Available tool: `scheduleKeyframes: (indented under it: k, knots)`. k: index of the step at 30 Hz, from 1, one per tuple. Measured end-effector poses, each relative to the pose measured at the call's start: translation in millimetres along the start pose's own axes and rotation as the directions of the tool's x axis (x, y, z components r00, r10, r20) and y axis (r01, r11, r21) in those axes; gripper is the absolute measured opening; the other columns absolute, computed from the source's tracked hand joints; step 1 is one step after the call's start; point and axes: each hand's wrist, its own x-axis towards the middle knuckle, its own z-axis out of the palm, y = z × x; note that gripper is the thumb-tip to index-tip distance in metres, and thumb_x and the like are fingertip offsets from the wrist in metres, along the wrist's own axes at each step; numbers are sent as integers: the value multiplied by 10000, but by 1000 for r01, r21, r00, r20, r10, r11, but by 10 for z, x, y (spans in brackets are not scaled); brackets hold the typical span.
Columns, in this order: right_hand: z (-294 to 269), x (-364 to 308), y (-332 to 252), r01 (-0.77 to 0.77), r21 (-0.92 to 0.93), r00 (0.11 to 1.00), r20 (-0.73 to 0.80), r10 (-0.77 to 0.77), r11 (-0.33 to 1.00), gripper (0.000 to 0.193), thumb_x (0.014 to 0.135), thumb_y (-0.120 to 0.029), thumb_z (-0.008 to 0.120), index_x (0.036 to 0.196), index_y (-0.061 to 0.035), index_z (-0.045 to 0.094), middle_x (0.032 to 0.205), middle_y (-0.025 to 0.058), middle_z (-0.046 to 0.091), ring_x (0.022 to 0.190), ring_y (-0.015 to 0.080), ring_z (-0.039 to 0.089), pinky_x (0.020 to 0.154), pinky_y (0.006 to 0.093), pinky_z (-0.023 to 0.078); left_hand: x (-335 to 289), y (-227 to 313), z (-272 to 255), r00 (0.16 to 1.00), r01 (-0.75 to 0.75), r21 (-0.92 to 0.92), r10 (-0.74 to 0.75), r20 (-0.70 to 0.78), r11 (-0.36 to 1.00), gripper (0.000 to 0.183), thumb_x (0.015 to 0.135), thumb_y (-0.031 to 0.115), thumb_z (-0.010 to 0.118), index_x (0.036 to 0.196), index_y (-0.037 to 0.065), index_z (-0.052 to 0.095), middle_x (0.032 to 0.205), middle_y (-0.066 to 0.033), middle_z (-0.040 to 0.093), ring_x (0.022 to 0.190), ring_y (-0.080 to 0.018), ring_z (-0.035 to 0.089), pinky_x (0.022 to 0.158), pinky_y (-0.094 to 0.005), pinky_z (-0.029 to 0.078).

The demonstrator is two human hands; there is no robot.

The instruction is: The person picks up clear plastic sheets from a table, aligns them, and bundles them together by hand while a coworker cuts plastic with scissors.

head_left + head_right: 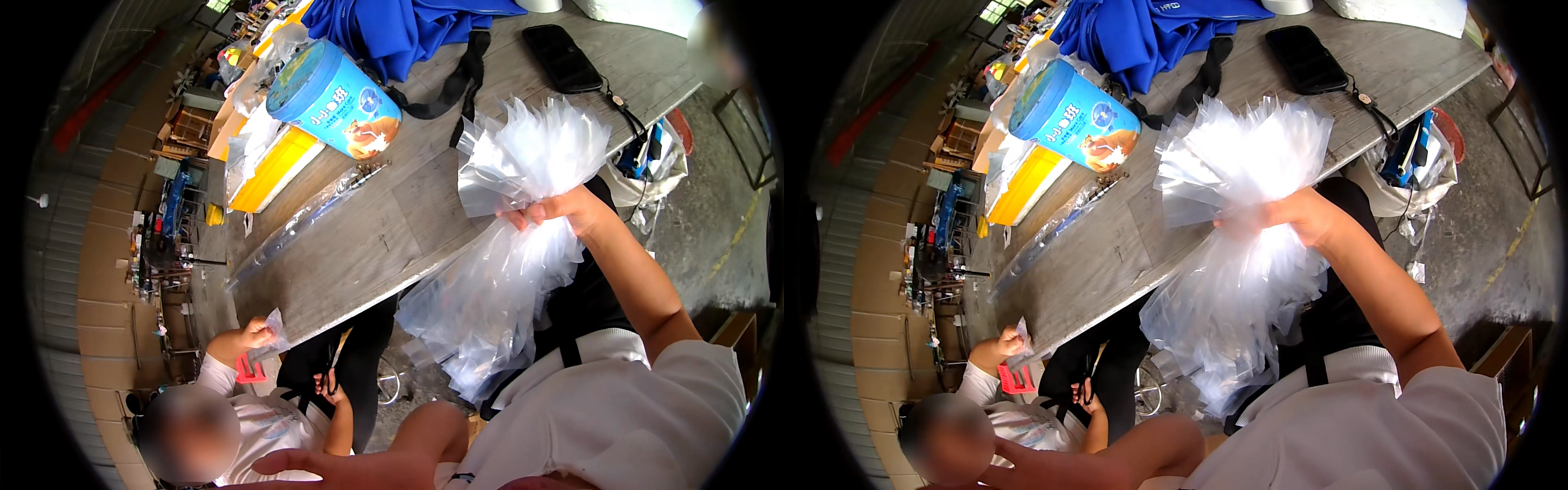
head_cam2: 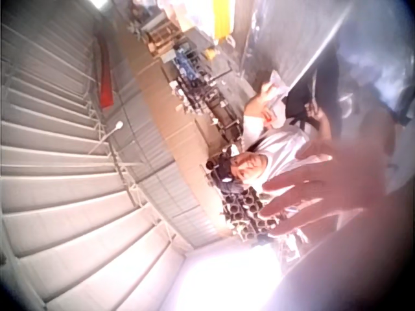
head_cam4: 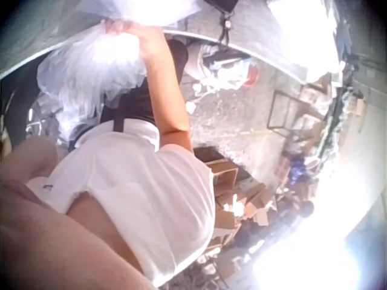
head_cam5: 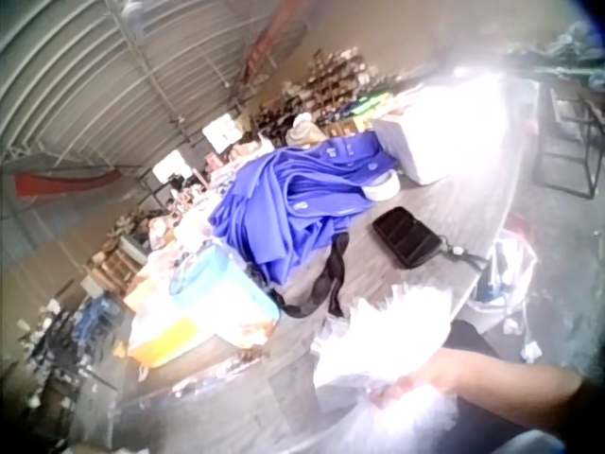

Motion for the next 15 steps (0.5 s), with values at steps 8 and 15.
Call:
scheduleKeyframes:
  k: [8,15]
  knots:
    - [76,31,-30,25,11,1000,13,-25,1000,405,697,-50,664,1080,68,601,1017,183,660,963,261,646,877,357,492,-57,14,110,990,140,-365,-135,41,920,295,924,118,358,1004,-52,585,1012,-118,602,1127,-323,471,1097,-592,186]
    - [-7,-26,-24,9,8,1000,-7,-8,1000,377,696,-49,665,1051,68,617,1019,182,660,964,253,645,868,352,496,279,-96,-293,860,373,-727,79,504,576,316,904,47,329,1042,-95,575,1077,-154,603,1129,-309,488,1086,-561,269]
